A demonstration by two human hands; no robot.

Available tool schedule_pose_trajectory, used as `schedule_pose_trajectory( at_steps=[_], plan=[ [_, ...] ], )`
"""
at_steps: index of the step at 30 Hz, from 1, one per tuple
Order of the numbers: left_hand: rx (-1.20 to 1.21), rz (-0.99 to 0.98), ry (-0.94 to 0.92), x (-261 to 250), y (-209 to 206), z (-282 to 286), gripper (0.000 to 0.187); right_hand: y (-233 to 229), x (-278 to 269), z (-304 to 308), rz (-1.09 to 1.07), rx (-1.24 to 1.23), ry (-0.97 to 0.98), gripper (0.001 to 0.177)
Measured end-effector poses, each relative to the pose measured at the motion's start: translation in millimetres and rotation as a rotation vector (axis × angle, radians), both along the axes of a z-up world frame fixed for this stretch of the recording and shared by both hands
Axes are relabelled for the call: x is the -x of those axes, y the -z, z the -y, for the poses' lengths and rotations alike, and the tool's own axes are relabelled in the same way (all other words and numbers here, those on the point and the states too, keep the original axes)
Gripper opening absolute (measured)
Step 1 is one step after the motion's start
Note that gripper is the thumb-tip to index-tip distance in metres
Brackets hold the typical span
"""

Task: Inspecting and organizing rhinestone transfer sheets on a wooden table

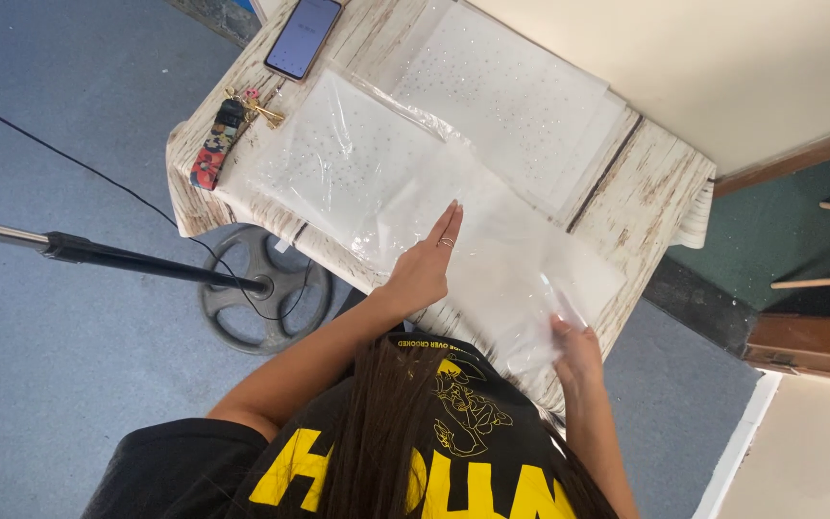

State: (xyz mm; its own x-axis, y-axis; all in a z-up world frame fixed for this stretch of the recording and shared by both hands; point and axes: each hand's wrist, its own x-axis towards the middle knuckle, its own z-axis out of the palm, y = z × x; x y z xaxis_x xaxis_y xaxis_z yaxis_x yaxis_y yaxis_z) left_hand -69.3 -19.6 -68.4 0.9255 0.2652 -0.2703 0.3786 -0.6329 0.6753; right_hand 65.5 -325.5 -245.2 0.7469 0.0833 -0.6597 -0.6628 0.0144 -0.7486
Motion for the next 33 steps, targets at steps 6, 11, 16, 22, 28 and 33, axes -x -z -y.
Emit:
schedule_pose_trajectory(
  at_steps=[6, 11, 16, 22, 28, 33],
  plan=[
    [-0.033, -0.008, 0.016, -5.7, 12.9, 4.0, 0.103, -9.9, -10.8, -19.5, 0.116, 0.027, -0.158, 0.043],
    [-0.001, 0.06, 0.076, -6.8, 14.8, 13.9, 0.1, -41.3, -15.4, -107.3, 0.174, -0.051, -0.217, 0.038],
    [-0.014, 0.076, 0.118, -7.3, 8.7, 10.4, 0.097, 38.9, -42.5, -164.9, 0.161, -0.067, -0.354, 0.036],
    [-0.107, 0.089, 0.187, -9.4, 13.7, 7.0, 0.086, 100.4, -51.3, -228.5, 0.246, -0.146, -0.555, 0.028],
    [0.007, 0.095, 0.203, -3.3, 5.1, 1.4, 0.099, 106.1, -58.7, -258.3, 0.437, 0.411, -0.659, 0.053],
    [-0.011, 0.093, 0.111, -4.2, 11.9, -9.8, 0.098, 55.2, -47.5, -190.7, 0.357, 0.088, -0.367, 0.039]
  ],
)
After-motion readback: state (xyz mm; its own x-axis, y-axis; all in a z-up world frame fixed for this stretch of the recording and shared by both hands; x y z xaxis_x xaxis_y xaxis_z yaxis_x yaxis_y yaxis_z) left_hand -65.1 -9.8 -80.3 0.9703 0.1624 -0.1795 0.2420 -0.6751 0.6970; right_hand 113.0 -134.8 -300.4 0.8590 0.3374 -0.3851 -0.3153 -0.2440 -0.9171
